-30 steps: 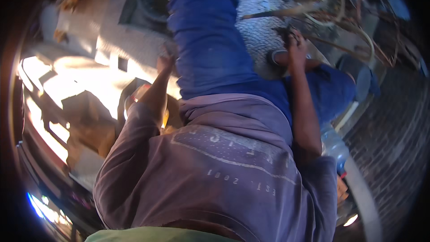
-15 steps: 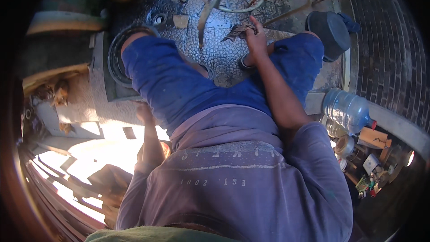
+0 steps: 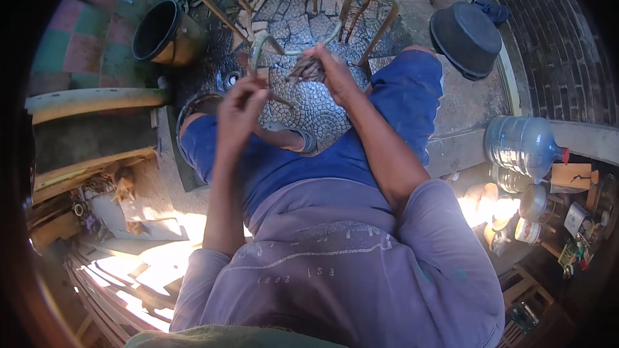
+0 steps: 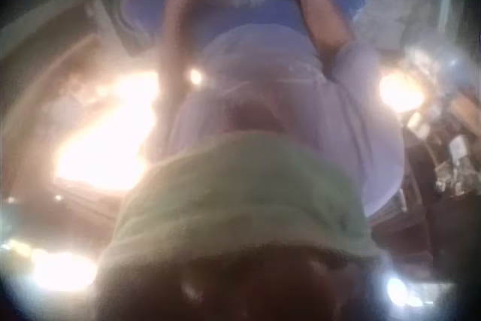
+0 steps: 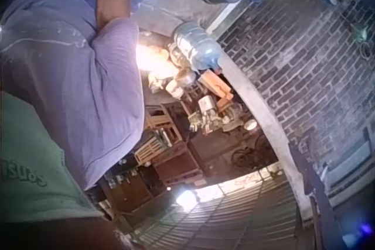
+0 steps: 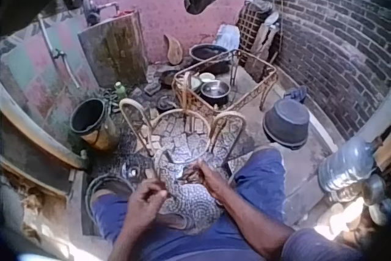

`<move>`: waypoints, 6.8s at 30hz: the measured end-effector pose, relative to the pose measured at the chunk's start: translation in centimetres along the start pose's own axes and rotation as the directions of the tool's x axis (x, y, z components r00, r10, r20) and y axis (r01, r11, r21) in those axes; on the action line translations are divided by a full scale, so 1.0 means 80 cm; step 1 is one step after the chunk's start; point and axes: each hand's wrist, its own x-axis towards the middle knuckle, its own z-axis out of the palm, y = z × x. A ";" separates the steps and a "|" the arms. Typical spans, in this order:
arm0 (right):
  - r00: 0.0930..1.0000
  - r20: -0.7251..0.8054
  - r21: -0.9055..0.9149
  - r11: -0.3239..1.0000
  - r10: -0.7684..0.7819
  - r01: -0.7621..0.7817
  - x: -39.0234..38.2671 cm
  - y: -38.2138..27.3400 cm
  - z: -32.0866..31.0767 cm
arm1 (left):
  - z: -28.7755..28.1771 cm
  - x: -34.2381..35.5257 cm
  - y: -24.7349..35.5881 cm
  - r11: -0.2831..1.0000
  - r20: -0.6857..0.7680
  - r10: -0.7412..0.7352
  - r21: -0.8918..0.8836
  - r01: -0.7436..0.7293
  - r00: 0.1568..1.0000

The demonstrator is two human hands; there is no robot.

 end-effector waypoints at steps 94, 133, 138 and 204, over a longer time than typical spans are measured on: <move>0.816 0.494 -0.866 -0.251 -0.301 0.432 -0.030 -0.025 0.148 | 0.027 0.022 -0.118 0.930 -0.478 0.107 0.358 0.082 0.872; 0.771 0.386 -0.882 0.041 -0.507 0.469 0.042 -0.035 0.116 | 0.029 0.025 -0.111 0.929 -0.508 0.180 0.368 0.023 0.842; 0.790 0.409 -0.886 0.007 -0.457 0.463 -0.004 -0.027 0.132 | 0.027 0.026 -0.107 0.921 -0.510 0.168 0.385 0.050 0.843; 0.732 0.461 -0.854 -0.028 -0.503 0.519 0.040 -0.038 0.125 | 0.025 0.020 -0.103 0.959 -0.485 0.067 0.272 0.078 0.872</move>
